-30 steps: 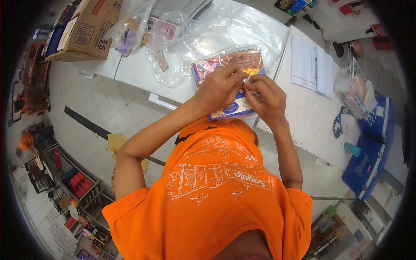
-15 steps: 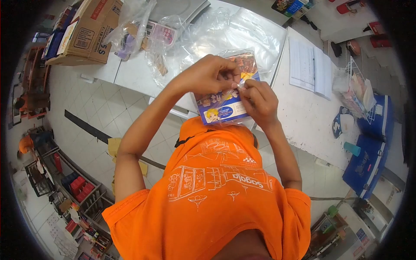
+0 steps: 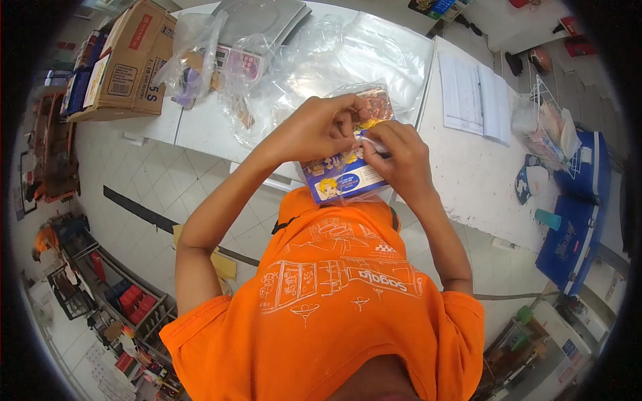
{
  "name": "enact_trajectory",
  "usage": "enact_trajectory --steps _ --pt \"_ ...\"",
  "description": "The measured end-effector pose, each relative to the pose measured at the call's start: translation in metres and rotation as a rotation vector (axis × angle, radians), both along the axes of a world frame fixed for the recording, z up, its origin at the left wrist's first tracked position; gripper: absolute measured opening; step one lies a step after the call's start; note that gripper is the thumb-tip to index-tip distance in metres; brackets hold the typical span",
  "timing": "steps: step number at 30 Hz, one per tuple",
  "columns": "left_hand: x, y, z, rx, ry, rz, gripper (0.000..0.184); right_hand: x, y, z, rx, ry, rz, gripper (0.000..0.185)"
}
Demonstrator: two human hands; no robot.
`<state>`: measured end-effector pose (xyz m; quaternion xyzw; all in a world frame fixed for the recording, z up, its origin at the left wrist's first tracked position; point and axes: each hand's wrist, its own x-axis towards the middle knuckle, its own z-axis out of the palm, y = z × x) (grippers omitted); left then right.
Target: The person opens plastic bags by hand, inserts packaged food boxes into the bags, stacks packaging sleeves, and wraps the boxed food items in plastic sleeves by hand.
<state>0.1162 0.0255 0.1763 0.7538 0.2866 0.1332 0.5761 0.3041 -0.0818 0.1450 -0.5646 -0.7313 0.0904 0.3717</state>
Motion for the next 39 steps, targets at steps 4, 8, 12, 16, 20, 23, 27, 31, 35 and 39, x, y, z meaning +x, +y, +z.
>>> enact_trajectory --steps 4,8,12,16,20,23,27,31,35,39 --pt "-0.003 -0.003 0.0 -0.006 0.0 0.018 0.03 0.001 0.002 -0.001 -0.042 -0.041 0.056 0.024" --pt "-0.005 -0.001 0.006 -0.013 0.076 0.024 0.022 -0.001 0.006 -0.007 0.122 -0.069 0.126 0.024" --pt "-0.004 0.01 -0.011 0.094 0.058 -0.064 0.022 -0.002 0.009 -0.013 0.235 -0.083 0.156 0.025" --pt "-0.004 0.013 -0.011 0.017 0.036 -0.093 0.023 0.006 0.006 -0.018 0.296 -0.091 0.153 0.029" --pt "-0.002 0.017 -0.016 -0.04 0.073 -0.112 0.021 0.01 -0.004 -0.025 0.326 -0.074 0.129 0.024" --pt "0.002 0.022 -0.015 -0.046 0.018 -0.201 0.018 0.015 -0.005 -0.023 0.297 -0.111 0.19 0.024" --pt "0.007 0.035 -0.018 -0.113 0.043 -0.383 0.018 0.023 0.001 -0.015 0.311 -0.167 0.271 0.022" --pt "0.011 0.037 -0.006 -0.243 0.133 -0.44 0.016 0.025 0.006 -0.011 0.297 -0.193 0.314 0.02" --pt "0.012 0.034 -0.008 -0.173 0.174 -0.413 0.017 0.027 0.007 -0.002 0.253 -0.182 0.321 0.021" --pt "0.011 0.017 -0.002 0.13 0.157 -0.307 0.018 0.017 0.0 -0.002 0.199 -0.086 0.147 0.019"
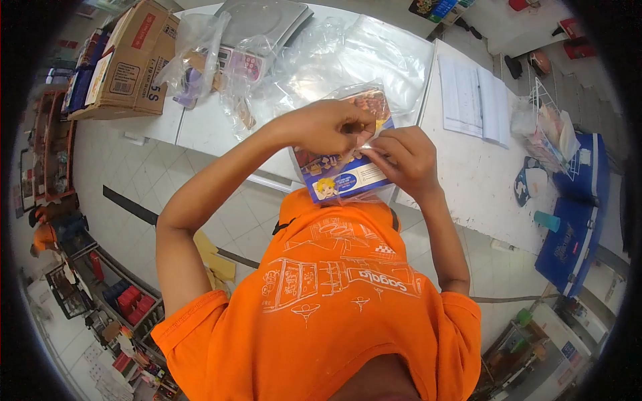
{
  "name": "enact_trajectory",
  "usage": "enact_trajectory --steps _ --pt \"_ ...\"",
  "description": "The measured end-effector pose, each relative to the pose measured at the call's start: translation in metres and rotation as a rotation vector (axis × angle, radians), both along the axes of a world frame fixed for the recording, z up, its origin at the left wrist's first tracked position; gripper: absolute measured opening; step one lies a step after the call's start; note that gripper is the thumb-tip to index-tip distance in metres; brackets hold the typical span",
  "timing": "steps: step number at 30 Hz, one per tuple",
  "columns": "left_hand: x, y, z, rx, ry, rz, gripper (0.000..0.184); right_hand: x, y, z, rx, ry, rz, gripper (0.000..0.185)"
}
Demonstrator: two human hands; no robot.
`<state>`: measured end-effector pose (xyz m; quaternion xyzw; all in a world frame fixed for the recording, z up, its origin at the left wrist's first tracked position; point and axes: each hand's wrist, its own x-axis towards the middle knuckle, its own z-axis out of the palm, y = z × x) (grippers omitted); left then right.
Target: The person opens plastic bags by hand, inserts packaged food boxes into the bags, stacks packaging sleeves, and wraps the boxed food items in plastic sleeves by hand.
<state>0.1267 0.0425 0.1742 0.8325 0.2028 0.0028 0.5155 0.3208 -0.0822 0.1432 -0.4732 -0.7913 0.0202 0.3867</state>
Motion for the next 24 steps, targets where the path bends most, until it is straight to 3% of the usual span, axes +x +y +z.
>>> enact_trajectory --steps 7,12,14,16,17,20,24 --pt "0.003 -0.018 0.005 0.303 -0.099 0.076 0.015 -0.017 -0.017 0.0 -0.03 0.1 -0.164 0.018" --pt "0.001 -0.002 0.0 0.346 0.048 -0.093 0.023 -0.024 -0.02 -0.01 -0.012 0.132 -0.206 0.015" --pt "0.001 -0.007 0.003 0.358 -0.27 -0.035 0.034 -0.024 -0.021 -0.025 0.034 0.134 -0.23 0.015" --pt "-0.007 -0.014 0.009 0.206 -0.071 0.06 0.053 -0.027 -0.019 -0.031 0.08 0.174 -0.247 0.016" --pt "-0.005 -0.024 0.007 0.175 -0.098 0.154 0.048 -0.032 -0.015 -0.035 0.164 0.186 -0.291 0.018" --pt "-0.003 -0.023 0.01 0.326 -0.121 0.197 0.018 -0.033 -0.007 -0.031 0.002 0.199 -0.33 0.019" --pt "-0.012 -0.017 -0.012 0.278 -0.135 0.233 0.013 -0.036 -0.005 -0.028 -0.097 0.329 -0.304 0.019"
